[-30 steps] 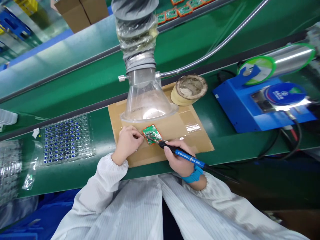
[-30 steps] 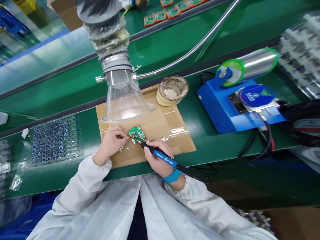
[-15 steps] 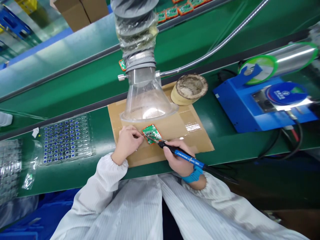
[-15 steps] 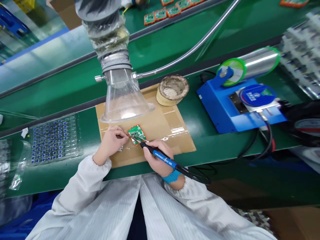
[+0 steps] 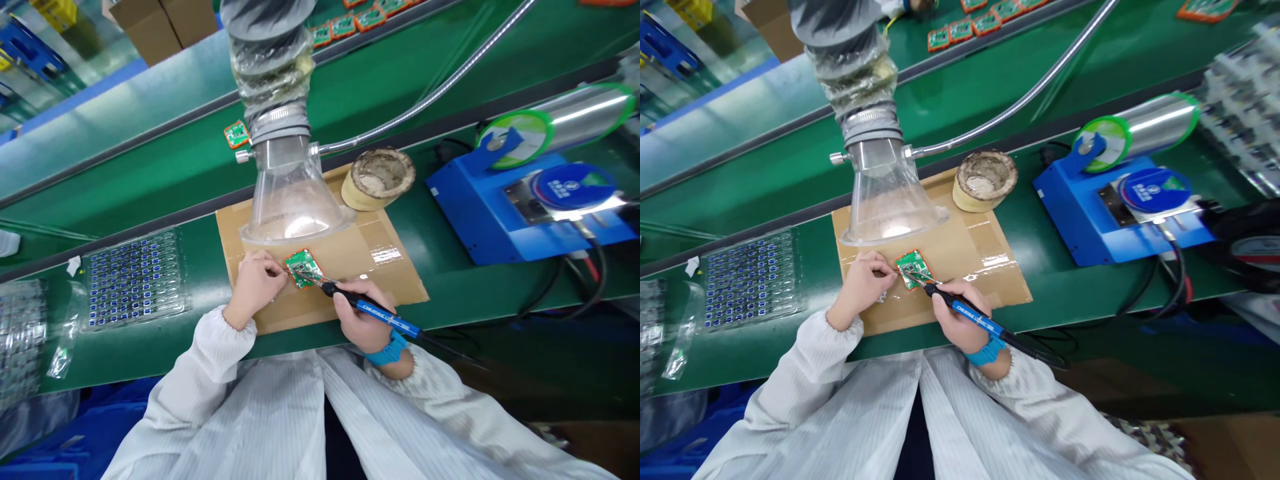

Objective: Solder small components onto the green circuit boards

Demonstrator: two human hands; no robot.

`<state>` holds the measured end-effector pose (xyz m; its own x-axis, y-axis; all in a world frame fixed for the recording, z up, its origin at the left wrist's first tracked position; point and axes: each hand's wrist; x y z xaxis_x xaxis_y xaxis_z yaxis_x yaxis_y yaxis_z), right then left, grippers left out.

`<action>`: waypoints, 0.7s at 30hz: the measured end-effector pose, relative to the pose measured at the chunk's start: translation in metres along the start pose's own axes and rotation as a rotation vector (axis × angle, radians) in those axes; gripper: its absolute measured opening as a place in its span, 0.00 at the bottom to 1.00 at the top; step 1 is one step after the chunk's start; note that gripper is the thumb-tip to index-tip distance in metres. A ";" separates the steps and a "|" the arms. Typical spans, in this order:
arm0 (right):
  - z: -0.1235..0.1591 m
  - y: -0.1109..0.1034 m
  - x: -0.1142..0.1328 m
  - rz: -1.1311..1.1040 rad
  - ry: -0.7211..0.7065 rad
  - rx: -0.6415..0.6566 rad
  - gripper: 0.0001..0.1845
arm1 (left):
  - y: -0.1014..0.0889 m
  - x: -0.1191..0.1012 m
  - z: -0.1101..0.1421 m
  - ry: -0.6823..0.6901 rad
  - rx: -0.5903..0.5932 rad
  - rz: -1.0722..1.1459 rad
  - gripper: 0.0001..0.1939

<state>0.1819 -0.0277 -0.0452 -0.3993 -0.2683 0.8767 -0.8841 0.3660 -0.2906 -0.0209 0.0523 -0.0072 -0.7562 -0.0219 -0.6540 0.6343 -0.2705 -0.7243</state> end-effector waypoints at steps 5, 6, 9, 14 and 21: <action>0.000 0.000 0.000 -0.003 -0.005 0.021 0.03 | 0.001 0.001 0.000 0.006 -0.004 -0.001 0.10; 0.000 -0.001 0.000 -0.002 -0.001 0.017 0.03 | 0.001 0.001 0.000 0.007 -0.004 -0.002 0.10; 0.000 -0.003 -0.005 0.000 0.035 -0.023 0.03 | 0.000 0.000 -0.001 0.005 0.001 -0.017 0.10; -0.009 -0.009 -0.018 -0.010 0.042 -0.136 0.04 | -0.001 -0.001 0.003 0.093 0.027 -0.074 0.06; -0.018 -0.010 -0.024 -0.039 0.108 -0.204 0.05 | -0.019 0.014 0.005 0.068 0.135 0.172 0.04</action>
Point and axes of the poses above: each hand's wrist, its own z-axis away from the middle knuckle, its own y-axis out of the palm, x = y × z, and after that the axes turned 1 degree about -x, right-handed
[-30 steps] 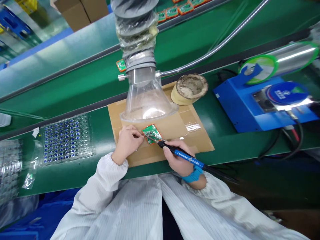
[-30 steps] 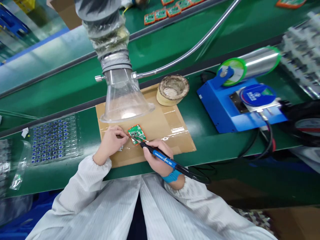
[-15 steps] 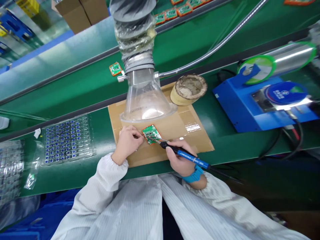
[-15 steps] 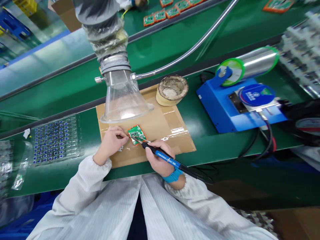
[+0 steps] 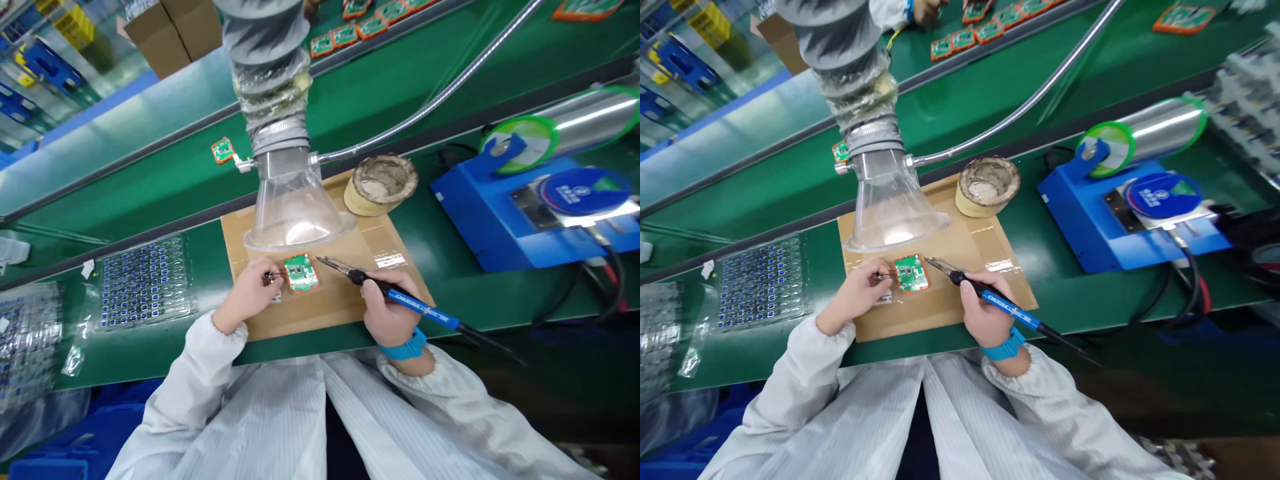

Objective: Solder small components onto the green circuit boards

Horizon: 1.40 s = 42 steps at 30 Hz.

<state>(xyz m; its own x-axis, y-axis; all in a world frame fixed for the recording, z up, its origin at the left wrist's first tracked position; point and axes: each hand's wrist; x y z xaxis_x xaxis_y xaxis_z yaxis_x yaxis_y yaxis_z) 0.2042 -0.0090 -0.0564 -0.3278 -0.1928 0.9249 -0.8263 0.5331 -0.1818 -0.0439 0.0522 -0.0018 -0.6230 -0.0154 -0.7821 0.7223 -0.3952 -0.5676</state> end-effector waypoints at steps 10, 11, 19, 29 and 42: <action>-0.001 -0.001 0.000 -0.032 -0.069 0.016 0.02 | -0.145 0.052 -0.059 -0.348 -0.432 0.350 0.04; -0.001 -0.001 0.000 -0.037 -0.065 0.018 0.03 | -0.160 0.055 -0.069 -0.367 -0.568 0.226 0.03; -0.003 -0.003 0.000 -0.041 -0.027 0.068 0.02 | -0.160 0.052 -0.195 -0.347 -0.806 -0.222 0.09; -0.008 -0.004 0.003 -0.043 -0.030 0.074 0.02 | -0.161 0.038 -0.218 -0.428 -0.726 -0.113 0.10; -0.002 -0.001 0.001 -0.008 -0.012 0.041 0.07 | -0.048 0.032 -0.014 -0.180 -0.245 0.574 0.19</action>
Point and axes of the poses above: each hand's wrist, its own z-axis away from the middle knuckle, its own y-axis out of the palm, x = y × z, and after that the axes turned 1 degree about -x, right-handed
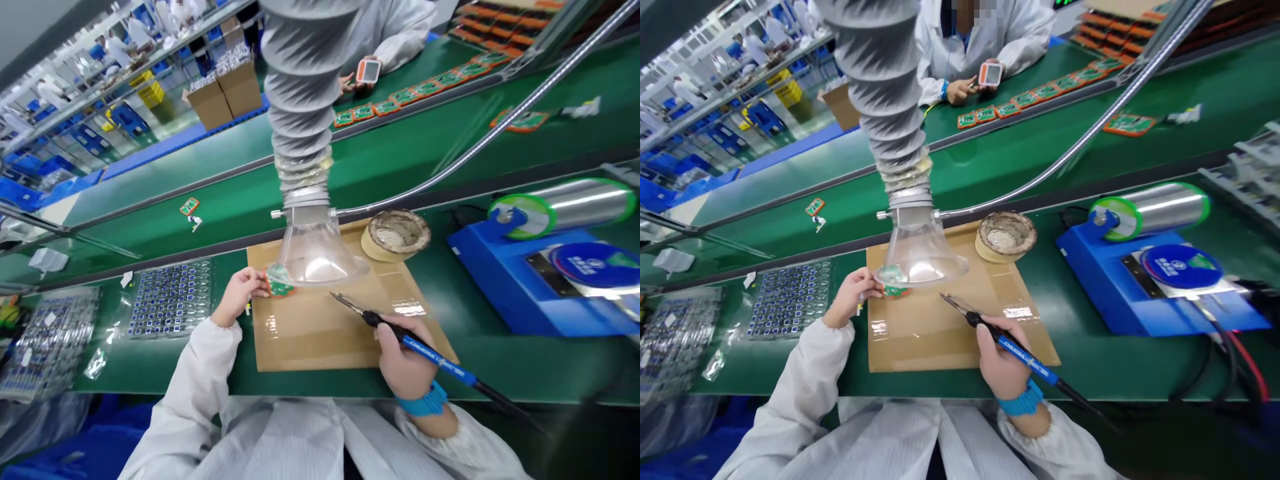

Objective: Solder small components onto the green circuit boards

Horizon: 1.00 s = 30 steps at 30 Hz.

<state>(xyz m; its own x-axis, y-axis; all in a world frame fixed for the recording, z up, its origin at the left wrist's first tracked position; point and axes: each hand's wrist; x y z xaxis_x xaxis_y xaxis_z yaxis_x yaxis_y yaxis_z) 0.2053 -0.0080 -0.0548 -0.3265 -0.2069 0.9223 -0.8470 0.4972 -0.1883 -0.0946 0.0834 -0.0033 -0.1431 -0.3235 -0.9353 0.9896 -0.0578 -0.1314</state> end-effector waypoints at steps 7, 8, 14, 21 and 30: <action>0.013 0.024 0.021 -0.017 -0.003 0.320 0.16 | 0.022 0.004 0.037 0.422 -0.022 -0.890 0.04; 0.016 0.028 0.023 -0.026 -0.041 0.417 0.17 | 0.007 0.006 0.040 0.414 -0.084 -0.891 0.06; 0.028 0.037 0.019 0.034 -0.149 0.603 0.22 | -0.132 0.015 0.040 0.095 -0.647 -1.104 0.13; 0.032 0.041 0.009 0.079 -0.142 0.558 0.23 | -0.182 0.010 0.015 0.015 -0.581 -1.319 0.15; 0.029 0.040 0.020 0.088 -0.078 0.544 0.20 | -0.187 -0.007 0.000 -0.014 -0.481 -1.448 0.04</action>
Point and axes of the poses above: each hand's wrist, its own z-axis away from the middle knuckle, its own y-axis out of the palm, x = y × z, and after that the axes turned 1 degree about -x, right-handed
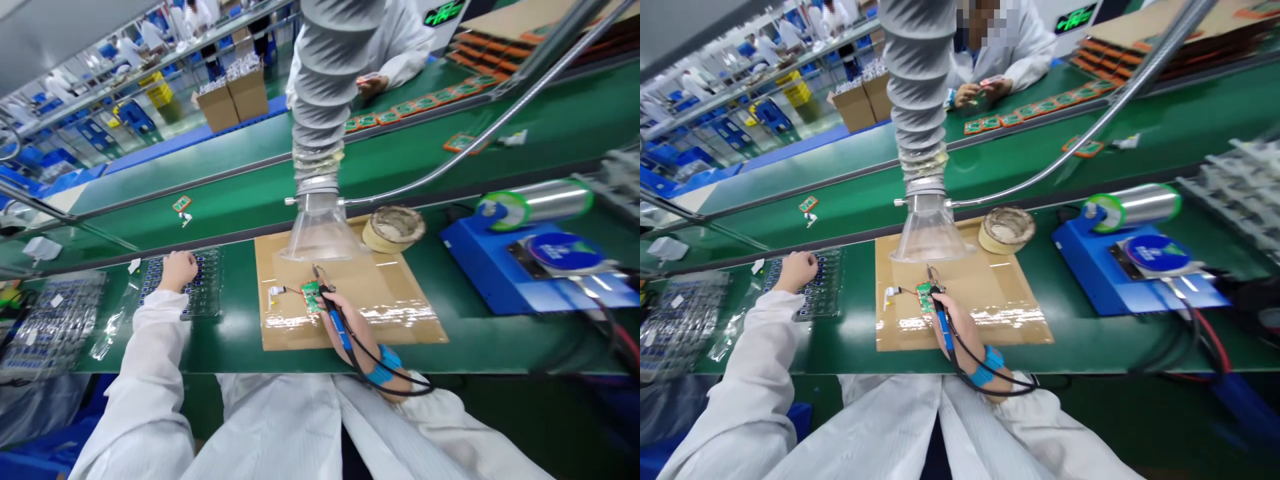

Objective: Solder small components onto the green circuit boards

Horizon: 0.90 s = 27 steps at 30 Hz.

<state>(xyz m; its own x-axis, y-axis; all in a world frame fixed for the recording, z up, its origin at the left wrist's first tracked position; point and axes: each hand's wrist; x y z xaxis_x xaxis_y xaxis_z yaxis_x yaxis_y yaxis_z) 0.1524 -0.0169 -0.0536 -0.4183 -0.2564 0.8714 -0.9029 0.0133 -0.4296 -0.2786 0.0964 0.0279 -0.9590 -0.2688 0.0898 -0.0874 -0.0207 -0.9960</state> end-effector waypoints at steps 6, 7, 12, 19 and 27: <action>0.000 0.000 0.001 -0.043 0.062 -0.032 0.19 | 0.002 -0.031 0.039 -0.015 -0.306 0.359 0.06; 0.001 0.000 0.000 -0.058 0.064 -0.041 0.20 | 0.004 -0.045 0.049 -0.023 -0.351 0.514 0.07; 0.004 0.001 -0.004 -0.217 0.065 -0.109 0.19 | 0.014 -0.132 0.106 0.002 -0.308 1.347 0.10; 0.001 0.001 0.020 -0.443 0.108 -0.173 0.17 | 0.012 -0.207 0.162 0.109 0.580 1.632 0.18; -0.009 -0.002 0.042 -0.541 0.172 -0.153 0.16 | 0.006 -0.219 0.170 0.137 0.540 1.480 0.13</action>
<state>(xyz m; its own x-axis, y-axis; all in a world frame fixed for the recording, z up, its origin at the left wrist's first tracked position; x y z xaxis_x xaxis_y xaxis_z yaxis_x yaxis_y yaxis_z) 0.1356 -0.0193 -0.0136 0.1078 -0.1055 0.9886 -0.9911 0.0668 0.1152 -0.0234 -0.0089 0.0019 -0.1235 -0.2768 -0.9529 0.9832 -0.1641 -0.0797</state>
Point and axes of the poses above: each hand's wrist, its own z-axis away from the middle knuckle, its own y-axis out of the palm, x = y × z, and after that the axes turned 1 degree about -x, right-handed
